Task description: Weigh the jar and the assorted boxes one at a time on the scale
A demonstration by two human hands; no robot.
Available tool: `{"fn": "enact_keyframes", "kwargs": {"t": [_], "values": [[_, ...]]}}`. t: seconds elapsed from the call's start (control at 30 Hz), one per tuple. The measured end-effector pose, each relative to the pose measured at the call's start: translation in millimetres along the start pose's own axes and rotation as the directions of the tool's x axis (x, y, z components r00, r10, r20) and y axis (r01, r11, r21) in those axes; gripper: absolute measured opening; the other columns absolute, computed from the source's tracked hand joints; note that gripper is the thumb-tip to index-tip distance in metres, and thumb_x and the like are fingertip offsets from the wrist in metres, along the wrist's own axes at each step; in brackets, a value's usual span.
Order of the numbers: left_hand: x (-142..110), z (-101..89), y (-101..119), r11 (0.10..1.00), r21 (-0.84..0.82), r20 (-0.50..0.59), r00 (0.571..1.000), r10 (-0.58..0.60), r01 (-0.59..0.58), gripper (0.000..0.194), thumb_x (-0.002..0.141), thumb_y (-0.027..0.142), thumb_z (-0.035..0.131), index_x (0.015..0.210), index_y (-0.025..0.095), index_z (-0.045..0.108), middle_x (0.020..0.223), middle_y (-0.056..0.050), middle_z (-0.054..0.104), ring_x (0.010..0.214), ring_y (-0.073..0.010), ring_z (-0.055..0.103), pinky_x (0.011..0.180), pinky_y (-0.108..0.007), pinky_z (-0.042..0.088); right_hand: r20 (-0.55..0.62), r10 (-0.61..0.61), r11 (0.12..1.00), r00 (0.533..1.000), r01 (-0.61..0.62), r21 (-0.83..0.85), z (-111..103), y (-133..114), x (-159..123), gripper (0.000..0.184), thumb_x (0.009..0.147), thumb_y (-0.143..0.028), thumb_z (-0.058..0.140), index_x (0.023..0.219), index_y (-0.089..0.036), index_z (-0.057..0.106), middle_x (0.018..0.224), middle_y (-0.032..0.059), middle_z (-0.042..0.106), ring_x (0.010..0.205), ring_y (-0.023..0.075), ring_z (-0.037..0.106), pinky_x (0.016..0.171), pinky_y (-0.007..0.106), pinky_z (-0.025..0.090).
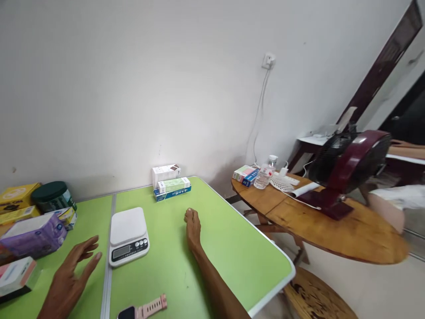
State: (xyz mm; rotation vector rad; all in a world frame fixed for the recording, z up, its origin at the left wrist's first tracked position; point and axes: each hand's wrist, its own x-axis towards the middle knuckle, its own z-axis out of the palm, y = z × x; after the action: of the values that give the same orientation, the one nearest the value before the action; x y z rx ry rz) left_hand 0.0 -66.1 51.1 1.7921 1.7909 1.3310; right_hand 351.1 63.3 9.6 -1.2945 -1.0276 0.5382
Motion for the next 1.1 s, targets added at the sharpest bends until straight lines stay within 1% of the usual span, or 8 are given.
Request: {"fn": "enact_keyframes", "kwargs": {"t": [0.17, 0.27, 0.43, 0.53, 0.63, 0.7, 0.97, 1.1], "values": [[-66, -50.0, -19, 0.994, 0.034, -0.233, 0.968, -0.093, 0.103, 0.050, 0.091, 0.062, 0.060, 0.124, 0.024, 0.066, 0.121, -0.009, 0.074, 0.097, -0.0285, 0.075, 0.091, -0.048, 0.061, 0.159, -0.018, 1.000, 0.987, 0.014, 0.025, 13, -66, -68, 0.053, 0.097, -0.068, 0.047, 0.120, -0.023, 0.063, 0.124, 0.0131, 0.074, 0.113, 0.0294, 0.070, 0.099, 0.048, 0.055], [-87, -79.4, -15, 0.988, 0.107, -0.412, 0.909, -0.060, 0.114, 0.044, 0.096, 0.053, 0.058, 0.127, 0.022, 0.064, 0.123, -0.012, 0.071, 0.104, -0.0268, 0.071, 0.095, -0.045, 0.059, 0.468, -0.125, 0.992, 0.875, 0.097, 0.083, 57, -102, -116, 0.045, 0.101, -0.060, 0.050, 0.124, -0.025, 0.065, 0.127, 0.0117, 0.074, 0.117, 0.0294, 0.069, 0.103, 0.048, 0.053], [-76, -143.4, -52, 0.953, 0.238, -0.765, 0.641, 0.066, 0.186, 0.065, 0.100, 0.049, 0.055, 0.153, 0.016, 0.039, 0.154, -0.022, 0.045, 0.145, -0.0307, 0.042, 0.118, -0.050, 0.041, 0.808, -0.196, 0.974, 0.555, 0.012, 0.228, 163, -113, -222, 0.045, 0.101, -0.060, 0.052, 0.127, -0.025, 0.066, 0.135, 0.0120, 0.070, 0.123, 0.0296, 0.067, 0.106, 0.048, 0.053], [-57, -175.7, -94, 0.951, 0.039, -0.822, 0.551, -0.144, 0.306, 0.076, 0.100, 0.057, 0.050, 0.158, 0.014, 0.028, 0.163, -0.023, 0.032, 0.155, -0.0315, 0.029, 0.127, -0.051, 0.026, 0.794, -0.182, 0.972, 0.580, -0.018, 0.236, 223, -100, -275, 0.064, 0.098, -0.065, 0.052, 0.148, -0.025, 0.051, 0.155, 0.0144, 0.053, 0.143, 0.0324, 0.051, 0.118, 0.054, 0.043], [-35, -182.4, -132, 0.886, -0.191, -0.671, 0.603, -0.432, 0.423, 0.073, 0.100, 0.063, 0.044, 0.154, 0.014, 0.035, 0.161, -0.024, 0.039, 0.153, -0.0322, 0.038, 0.127, -0.050, 0.028, 0.711, -0.100, 0.982, 0.696, -0.045, 0.182, 267, -88, -300, 0.083, 0.096, -0.071, 0.048, 0.160, -0.020, 0.034, 0.167, 0.0177, 0.035, 0.157, 0.0357, 0.029, 0.126, 0.059, 0.027], [-25, -175.0, -149, 0.854, -0.228, -0.580, 0.639, -0.505, 0.468, 0.067, 0.100, 0.065, 0.041, 0.145, 0.015, 0.045, 0.152, -0.023, 0.052, 0.145, -0.0324, 0.050, 0.123, -0.050, 0.036, 0.713, -0.074, 0.983, 0.698, -0.070, 0.171, 282, -84, -305, 0.085, 0.096, -0.072, 0.046, 0.160, -0.018, 0.034, 0.166, 0.0188, 0.035, 0.156, 0.0373, 0.030, 0.126, 0.060, 0.027], [-27, -149.4, -140, 0.844, -0.162, -0.460, 0.717, -0.524, 0.512, 0.046, 0.101, 0.058, 0.046, 0.126, 0.021, 0.056, 0.137, -0.016, 0.065, 0.131, -0.0295, 0.060, 0.116, -0.047, 0.044, 0.707, -0.119, 0.977, 0.697, -0.045, 0.208, 275, -83, -291, 0.077, 0.100, -0.066, 0.043, 0.161, -0.018, 0.036, 0.161, 0.0180, 0.044, 0.151, 0.0317, 0.040, 0.126, 0.053, 0.031], [-31, -142.6, -117, 0.911, -0.071, -0.493, 0.779, -0.387, 0.407, 0.052, 0.100, 0.059, 0.047, 0.134, 0.019, 0.055, 0.144, -0.017, 0.058, 0.139, -0.0301, 0.051, 0.122, -0.048, 0.036, 0.712, -0.079, 0.982, 0.698, -0.069, 0.177, 261, -90, -282, 0.081, 0.099, -0.067, 0.045, 0.163, -0.020, 0.032, 0.166, 0.0154, 0.038, 0.156, 0.0322, 0.031, 0.128, 0.055, 0.027]]}}
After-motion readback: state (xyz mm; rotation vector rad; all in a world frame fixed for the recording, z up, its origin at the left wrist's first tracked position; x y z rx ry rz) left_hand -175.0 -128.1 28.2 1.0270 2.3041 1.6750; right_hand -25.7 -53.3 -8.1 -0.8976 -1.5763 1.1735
